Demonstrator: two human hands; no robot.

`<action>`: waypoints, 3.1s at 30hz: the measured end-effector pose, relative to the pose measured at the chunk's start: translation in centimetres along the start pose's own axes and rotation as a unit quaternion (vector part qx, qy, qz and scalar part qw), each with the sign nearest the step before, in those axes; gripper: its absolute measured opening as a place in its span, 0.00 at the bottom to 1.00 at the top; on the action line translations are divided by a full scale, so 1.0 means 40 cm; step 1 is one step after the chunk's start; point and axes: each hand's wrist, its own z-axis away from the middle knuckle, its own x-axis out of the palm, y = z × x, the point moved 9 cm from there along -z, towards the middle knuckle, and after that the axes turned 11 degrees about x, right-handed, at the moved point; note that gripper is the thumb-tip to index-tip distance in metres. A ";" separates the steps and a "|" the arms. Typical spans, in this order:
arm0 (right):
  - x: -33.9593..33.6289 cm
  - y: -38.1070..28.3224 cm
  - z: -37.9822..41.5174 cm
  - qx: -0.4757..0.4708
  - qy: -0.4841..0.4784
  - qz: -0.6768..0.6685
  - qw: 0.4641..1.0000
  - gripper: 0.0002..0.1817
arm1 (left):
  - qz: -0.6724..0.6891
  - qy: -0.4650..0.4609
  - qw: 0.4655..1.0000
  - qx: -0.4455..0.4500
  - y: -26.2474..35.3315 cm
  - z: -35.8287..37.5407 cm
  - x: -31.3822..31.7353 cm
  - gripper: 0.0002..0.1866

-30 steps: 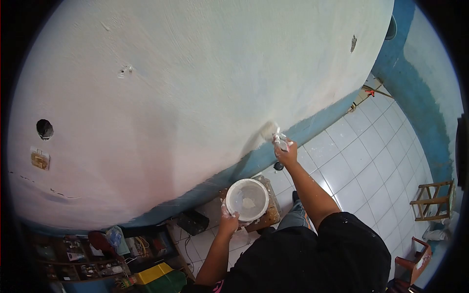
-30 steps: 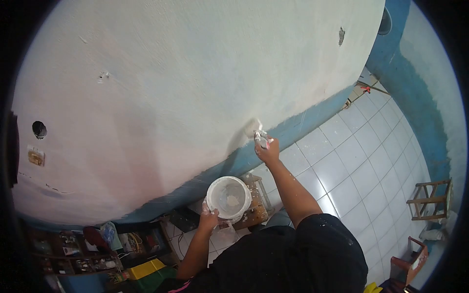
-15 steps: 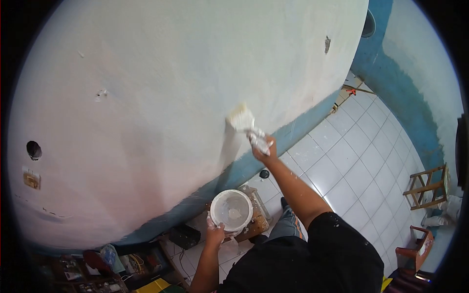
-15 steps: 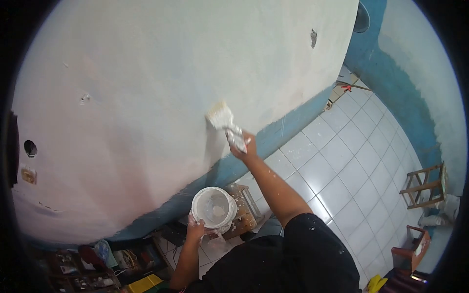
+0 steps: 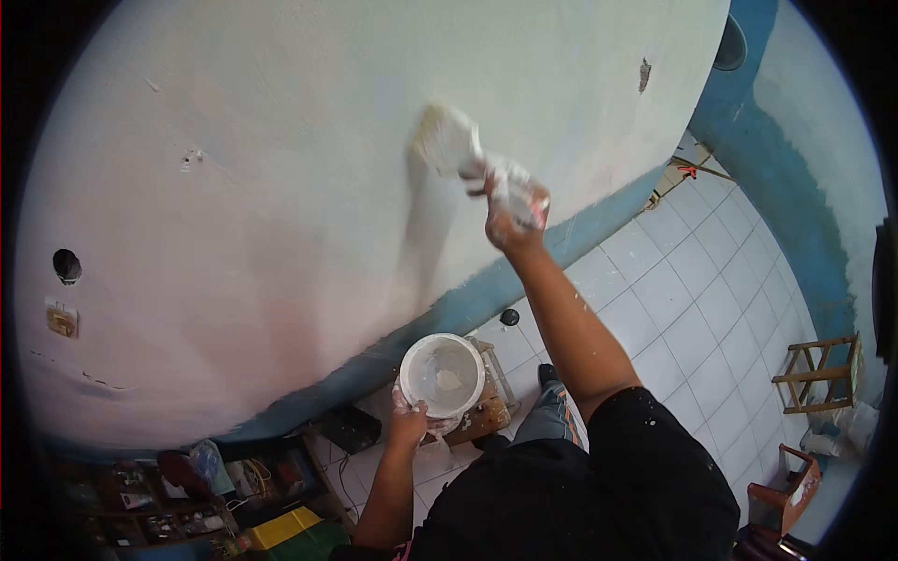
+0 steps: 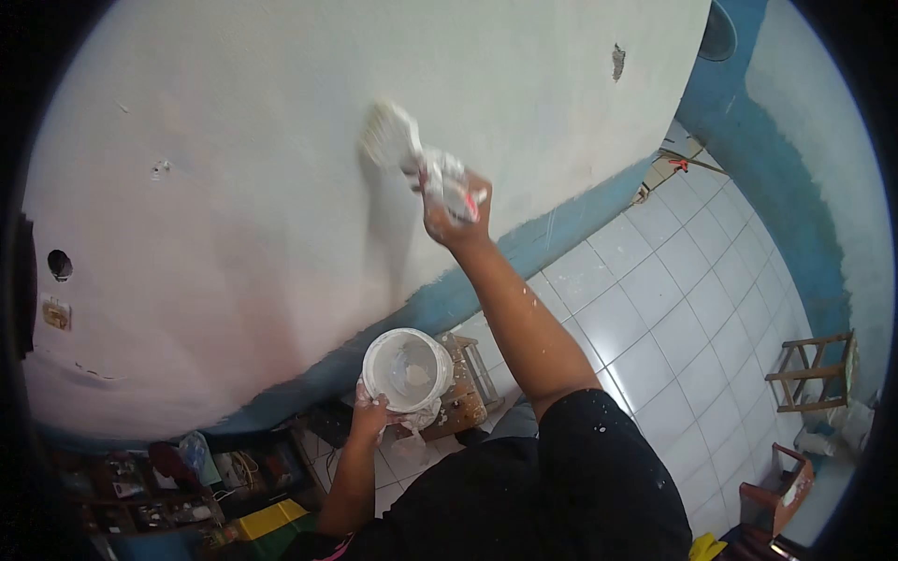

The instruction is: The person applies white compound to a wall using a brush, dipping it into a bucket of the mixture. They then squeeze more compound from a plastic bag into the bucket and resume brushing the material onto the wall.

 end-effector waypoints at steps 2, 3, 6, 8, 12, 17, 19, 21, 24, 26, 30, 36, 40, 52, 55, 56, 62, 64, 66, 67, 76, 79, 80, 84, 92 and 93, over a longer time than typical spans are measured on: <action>-0.026 0.192 0.162 0.179 -0.010 -0.022 0.984 0.14 | 0.018 0.009 0.999 -0.027 0.011 0.023 0.014 0.29; -0.049 0.293 0.257 0.248 -0.012 -0.017 0.969 0.15 | 0.028 0.013 0.999 -0.039 0.016 0.028 0.020 0.29; -0.093 0.361 0.361 0.355 0.060 0.024 0.933 0.17 | -0.020 0.025 0.998 -0.052 0.004 0.042 0.000 0.31; -0.109 0.388 0.396 0.445 0.110 0.002 0.889 0.18 | -0.005 0.023 0.999 -0.049 -0.003 0.054 -0.015 0.31; -0.056 0.212 0.176 0.389 0.105 -0.054 0.914 0.19 | 0.054 0.028 0.998 -0.023 -0.009 0.049 -0.036 0.31; -0.004 0.030 0.018 0.215 0.084 -0.110 0.967 0.20 | -0.004 0.037 0.998 -0.049 -0.024 0.065 -0.061 0.29; -0.002 0.097 0.076 0.141 0.043 -0.070 0.987 0.21 | -0.012 0.033 0.998 -0.044 -0.033 0.064 -0.070 0.29; -0.042 0.266 0.232 0.238 0.072 -0.108 0.962 0.17 | -0.001 0.022 0.999 -0.033 -0.066 0.063 -0.089 0.31; -0.102 0.397 0.423 0.380 0.152 -0.069 0.910 0.17 | 0.007 0.023 0.999 -0.030 -0.071 0.070 -0.103 0.31; -0.122 0.464 0.434 0.462 0.051 0.123 0.877 0.17 | -0.006 0.033 0.999 -0.036 -0.044 0.082 -0.099 0.29; -0.045 0.231 0.187 0.345 0.087 -0.042 0.934 0.18 | -0.010 0.042 0.998 -0.039 -0.029 0.085 -0.107 0.28; -0.034 0.174 0.091 0.192 0.046 -0.180 0.964 0.17 | 0.009 0.048 0.996 -0.070 -0.049 0.082 -0.114 0.30; -0.092 0.391 0.368 0.362 0.111 -0.125 0.917 0.16 | 0.009 0.033 0.999 -0.040 -0.045 0.071 -0.109 0.29; 0.107 0.007 0.059 0.181 0.032 -0.136 0.974 0.17 | 0.010 0.030 0.998 -0.055 -0.034 0.068 -0.087 0.30; 0.050 0.202 0.226 0.153 0.008 -0.073 0.985 0.18 | 0.002 0.026 0.999 -0.032 -0.030 0.075 -0.092 0.30; 0.016 0.272 0.301 0.208 0.045 -0.092 0.973 0.18 | 0.004 0.022 0.999 -0.022 -0.023 0.079 -0.092 0.30; -0.034 0.365 0.388 0.466 0.057 0.012 0.883 0.14 | 0.008 0.032 0.999 -0.021 -0.008 0.097 -0.093 0.28; 0.031 0.229 0.236 0.396 0.082 -0.088 0.910 0.13 | 0.015 0.033 0.999 -0.018 -0.001 0.094 -0.088 0.28; 0.082 0.054 0.100 0.358 0.084 -0.137 0.920 0.14 | 0.029 0.031 0.999 -0.023 -0.001 0.093 -0.081 0.27; 0.093 0.001 0.058 0.338 0.087 -0.160 0.923 0.14 | 0.025 0.030 0.999 -0.029 -0.002 0.092 -0.078 0.27; -0.091 0.426 0.453 0.373 0.057 0.030 0.926 0.13 | 0.032 0.020 0.999 -0.036 -0.042 0.089 -0.060 0.30; -0.065 0.365 0.361 0.467 0.126 -0.095 0.870 0.11 | 0.017 0.018 1.000 -0.002 -0.012 0.081 -0.060 0.29; -0.043 0.269 0.243 0.395 0.137 -0.053 0.907 0.11 | 0.022 0.020 0.999 0.019 -0.014 0.067 -0.063 0.29; 0.041 -0.053 -0.080 0.271 0.081 -0.205 0.937 0.17 | 0.042 0.016 0.999 -0.001 0.034 0.064 -0.031 0.30; -0.051 0.217 0.177 0.253 0.021 -0.074 0.964 0.13 | 0.061 0.020 0.998 0.005 0.018 0.046 0.000 0.28; -0.077 0.262 0.253 0.266 0.016 -0.115 0.957 0.14 | 0.065 0.018 0.998 0.016 0.028 0.040 0.010 0.28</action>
